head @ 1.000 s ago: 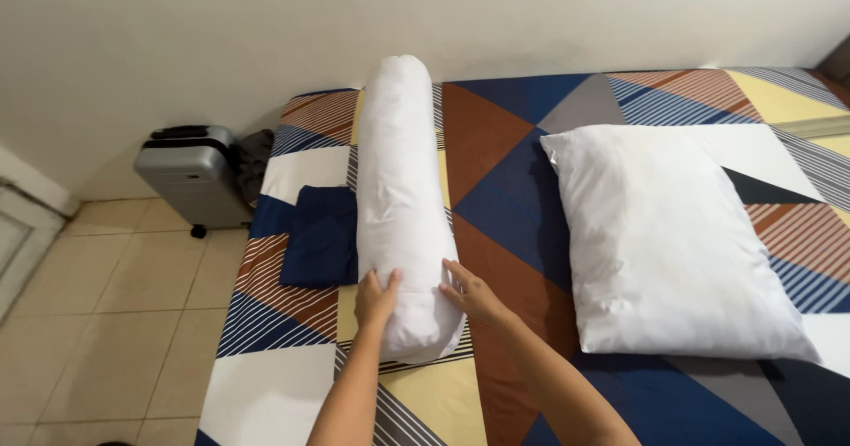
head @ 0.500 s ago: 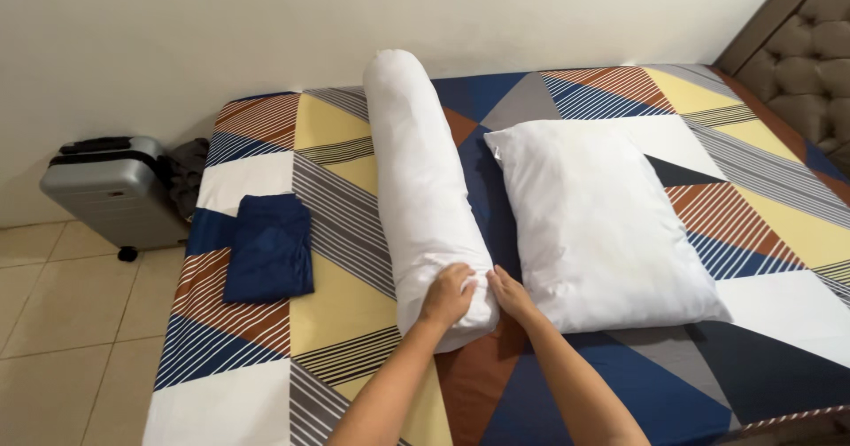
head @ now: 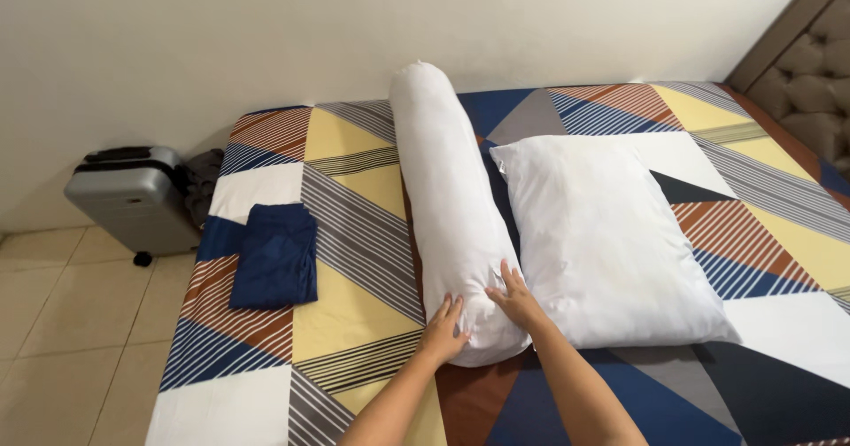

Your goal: The person spreads a patterned sheet over a mattress and tucks the edges in before placing a bolster and a pillow on the bed.

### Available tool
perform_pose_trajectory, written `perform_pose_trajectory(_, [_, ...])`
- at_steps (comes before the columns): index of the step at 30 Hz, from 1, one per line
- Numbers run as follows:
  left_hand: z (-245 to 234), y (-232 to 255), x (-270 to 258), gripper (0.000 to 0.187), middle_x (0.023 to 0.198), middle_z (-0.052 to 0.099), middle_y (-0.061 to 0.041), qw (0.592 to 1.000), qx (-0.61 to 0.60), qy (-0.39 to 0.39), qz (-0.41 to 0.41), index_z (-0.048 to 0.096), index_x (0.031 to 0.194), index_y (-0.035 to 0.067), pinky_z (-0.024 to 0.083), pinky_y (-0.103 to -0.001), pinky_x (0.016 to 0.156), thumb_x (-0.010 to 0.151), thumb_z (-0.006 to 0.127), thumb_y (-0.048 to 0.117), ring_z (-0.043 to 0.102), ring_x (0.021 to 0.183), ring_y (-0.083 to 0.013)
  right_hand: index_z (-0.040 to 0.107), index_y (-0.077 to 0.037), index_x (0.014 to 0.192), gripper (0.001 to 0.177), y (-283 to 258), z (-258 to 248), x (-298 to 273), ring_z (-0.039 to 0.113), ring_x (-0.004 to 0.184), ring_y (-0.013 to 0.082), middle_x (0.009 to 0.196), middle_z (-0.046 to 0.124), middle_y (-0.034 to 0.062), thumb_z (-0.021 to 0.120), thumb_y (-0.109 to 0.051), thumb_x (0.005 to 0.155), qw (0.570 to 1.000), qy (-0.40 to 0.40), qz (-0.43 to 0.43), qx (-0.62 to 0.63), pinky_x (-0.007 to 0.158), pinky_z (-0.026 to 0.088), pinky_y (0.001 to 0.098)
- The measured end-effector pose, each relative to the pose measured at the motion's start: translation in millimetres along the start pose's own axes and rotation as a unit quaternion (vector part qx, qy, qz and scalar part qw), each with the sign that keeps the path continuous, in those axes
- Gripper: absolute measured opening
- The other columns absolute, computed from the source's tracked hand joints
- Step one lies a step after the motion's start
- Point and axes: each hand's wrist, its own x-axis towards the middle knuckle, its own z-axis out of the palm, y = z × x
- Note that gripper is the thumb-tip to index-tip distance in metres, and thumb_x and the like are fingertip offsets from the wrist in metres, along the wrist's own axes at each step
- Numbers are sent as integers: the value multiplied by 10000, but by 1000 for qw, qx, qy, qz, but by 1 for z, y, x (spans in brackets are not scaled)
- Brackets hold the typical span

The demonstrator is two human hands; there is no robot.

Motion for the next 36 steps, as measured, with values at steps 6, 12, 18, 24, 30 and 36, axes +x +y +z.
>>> perform_pose_trajectory(6, [2,9,-15,916,1683,214,-166,999,-14,10,-35,281,1601,154,352,-396,1188,837,759,317,359,1483,-345,205,-154,1626,958,-4,-3,1,259,1524,438,1617,242,323,695,-509,884,1000,7,-25,-6,1183,328,446])
perform_pose_trajectory(12, [-5,6,-55,832,1670,260,-132,995,-25,35,-89,298,1596,162,362,-407,1170,881,708,273,362,1477,-332,274,-106,1637,926,-53,-20,-10,507,1397,399,1541,457,255,674,-468,884,995,13,13,-102,1149,445,450])
perform_pose_trajectory(18, [-42,-29,-99,742,1635,287,-164,984,5,128,-126,322,1578,134,354,-406,1187,938,683,238,347,1494,-328,314,-45,1569,844,-109,-5,-12,298,1504,402,1613,308,270,720,-223,851,959,127,-169,-188,1159,253,640])
perform_pose_trajectory(24, [-99,-66,-146,679,1676,246,-83,958,6,126,-259,330,1560,174,411,-410,1134,957,632,256,389,1458,-320,344,-86,1556,804,-141,69,-16,301,1500,391,1620,306,240,713,-234,858,951,56,-247,-179,1186,221,634])
perform_pose_trajectory(30, [-149,-139,-169,431,1508,544,-121,947,-17,301,-111,592,1376,97,456,-396,1124,954,631,177,520,1390,-313,335,-136,1548,814,-200,169,-19,263,1516,347,1624,282,193,726,-349,865,945,-51,-210,-245,1200,184,630])
perform_pose_trajectory(36, [-200,-192,-183,267,1320,673,-99,939,-68,311,-132,717,1156,64,534,-375,974,919,609,123,644,1203,-301,366,-139,1556,730,-255,253,-15,319,1515,315,1616,358,152,672,-387,941,937,-189,-153,-251,1253,213,568])
